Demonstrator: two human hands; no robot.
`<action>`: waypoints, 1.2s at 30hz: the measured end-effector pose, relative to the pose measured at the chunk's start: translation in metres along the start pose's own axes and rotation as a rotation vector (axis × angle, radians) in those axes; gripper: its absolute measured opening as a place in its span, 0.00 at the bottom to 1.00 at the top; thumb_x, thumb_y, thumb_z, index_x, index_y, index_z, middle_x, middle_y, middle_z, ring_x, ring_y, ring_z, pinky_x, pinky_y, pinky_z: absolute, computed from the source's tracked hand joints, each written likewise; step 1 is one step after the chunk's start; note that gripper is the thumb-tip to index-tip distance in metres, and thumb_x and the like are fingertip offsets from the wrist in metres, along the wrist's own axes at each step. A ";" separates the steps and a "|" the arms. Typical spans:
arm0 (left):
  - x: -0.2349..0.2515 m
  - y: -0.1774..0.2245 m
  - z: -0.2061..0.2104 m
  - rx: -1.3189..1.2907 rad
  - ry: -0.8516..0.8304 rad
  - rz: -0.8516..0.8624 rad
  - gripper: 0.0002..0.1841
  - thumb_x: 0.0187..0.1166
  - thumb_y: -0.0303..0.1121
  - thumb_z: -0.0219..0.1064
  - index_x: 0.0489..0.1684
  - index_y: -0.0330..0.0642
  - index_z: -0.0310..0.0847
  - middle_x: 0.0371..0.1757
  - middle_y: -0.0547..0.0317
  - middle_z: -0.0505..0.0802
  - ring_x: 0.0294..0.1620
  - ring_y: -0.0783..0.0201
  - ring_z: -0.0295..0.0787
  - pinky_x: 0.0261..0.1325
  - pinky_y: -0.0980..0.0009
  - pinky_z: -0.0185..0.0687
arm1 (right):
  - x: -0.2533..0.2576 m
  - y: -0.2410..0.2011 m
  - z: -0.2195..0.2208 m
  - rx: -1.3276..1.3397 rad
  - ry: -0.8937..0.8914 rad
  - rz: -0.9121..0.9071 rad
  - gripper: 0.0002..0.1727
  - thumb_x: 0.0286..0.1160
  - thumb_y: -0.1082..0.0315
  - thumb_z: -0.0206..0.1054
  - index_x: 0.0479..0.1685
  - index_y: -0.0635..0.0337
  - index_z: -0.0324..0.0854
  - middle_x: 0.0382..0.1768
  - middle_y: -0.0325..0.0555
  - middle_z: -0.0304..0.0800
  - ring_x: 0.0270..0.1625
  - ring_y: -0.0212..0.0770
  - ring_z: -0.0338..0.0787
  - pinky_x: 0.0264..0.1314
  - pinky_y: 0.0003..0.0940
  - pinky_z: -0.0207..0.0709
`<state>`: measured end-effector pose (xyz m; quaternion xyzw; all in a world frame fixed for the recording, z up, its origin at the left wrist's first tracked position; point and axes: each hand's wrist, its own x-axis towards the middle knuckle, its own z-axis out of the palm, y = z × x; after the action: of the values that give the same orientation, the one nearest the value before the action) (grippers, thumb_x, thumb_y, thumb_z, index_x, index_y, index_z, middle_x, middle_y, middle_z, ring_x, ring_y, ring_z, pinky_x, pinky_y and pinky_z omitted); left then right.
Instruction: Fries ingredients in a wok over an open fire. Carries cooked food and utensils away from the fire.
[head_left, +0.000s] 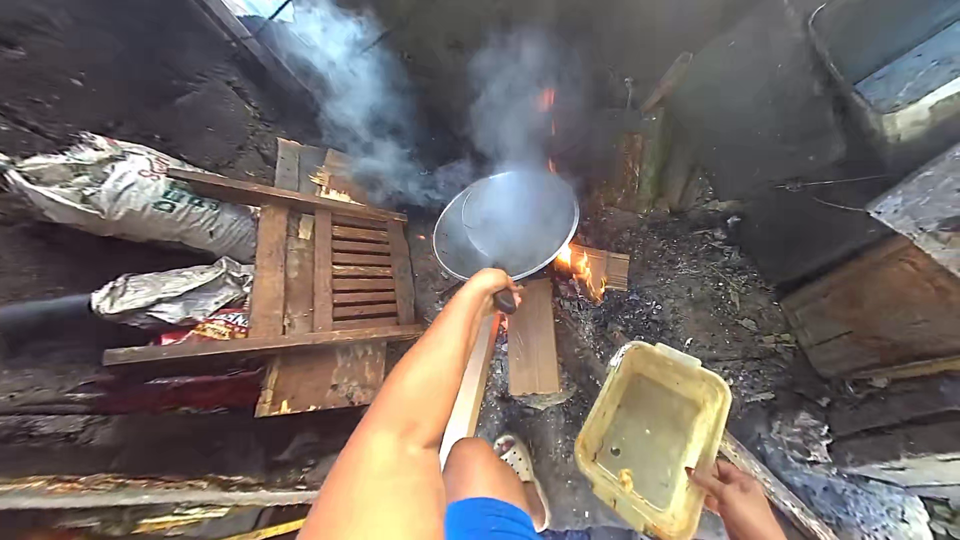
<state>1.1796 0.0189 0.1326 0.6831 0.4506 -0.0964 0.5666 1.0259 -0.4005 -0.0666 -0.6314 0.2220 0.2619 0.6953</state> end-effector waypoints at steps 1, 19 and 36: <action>-0.004 0.000 0.003 -0.050 -0.028 -0.002 0.03 0.81 0.23 0.56 0.45 0.36 0.73 0.23 0.55 0.83 0.15 0.67 0.78 0.19 0.75 0.77 | 0.000 -0.002 -0.002 -0.001 -0.002 0.002 0.09 0.69 0.85 0.69 0.28 0.64 0.77 0.23 0.44 0.88 0.26 0.38 0.91 0.35 0.37 0.91; -0.002 0.016 0.026 -0.650 -0.199 0.047 0.02 0.78 0.25 0.55 0.38 0.41 0.71 0.23 0.58 0.80 0.15 0.70 0.76 0.17 0.79 0.75 | 0.004 -0.015 -0.003 -0.089 0.059 0.000 0.09 0.65 0.84 0.72 0.27 0.65 0.77 0.23 0.48 0.87 0.25 0.41 0.91 0.33 0.40 0.91; -0.017 0.032 -0.021 -0.802 -0.266 0.081 0.10 0.83 0.28 0.51 0.29 0.43 0.72 0.19 0.62 0.80 0.14 0.73 0.78 0.19 0.83 0.77 | 0.001 -0.018 -0.017 -0.060 0.066 0.000 0.09 0.67 0.86 0.69 0.27 0.65 0.76 0.23 0.48 0.88 0.26 0.41 0.92 0.33 0.39 0.93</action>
<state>1.1846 0.0297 0.1728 0.4073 0.3483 0.0217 0.8440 1.0383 -0.4187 -0.0555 -0.6604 0.2365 0.2474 0.6684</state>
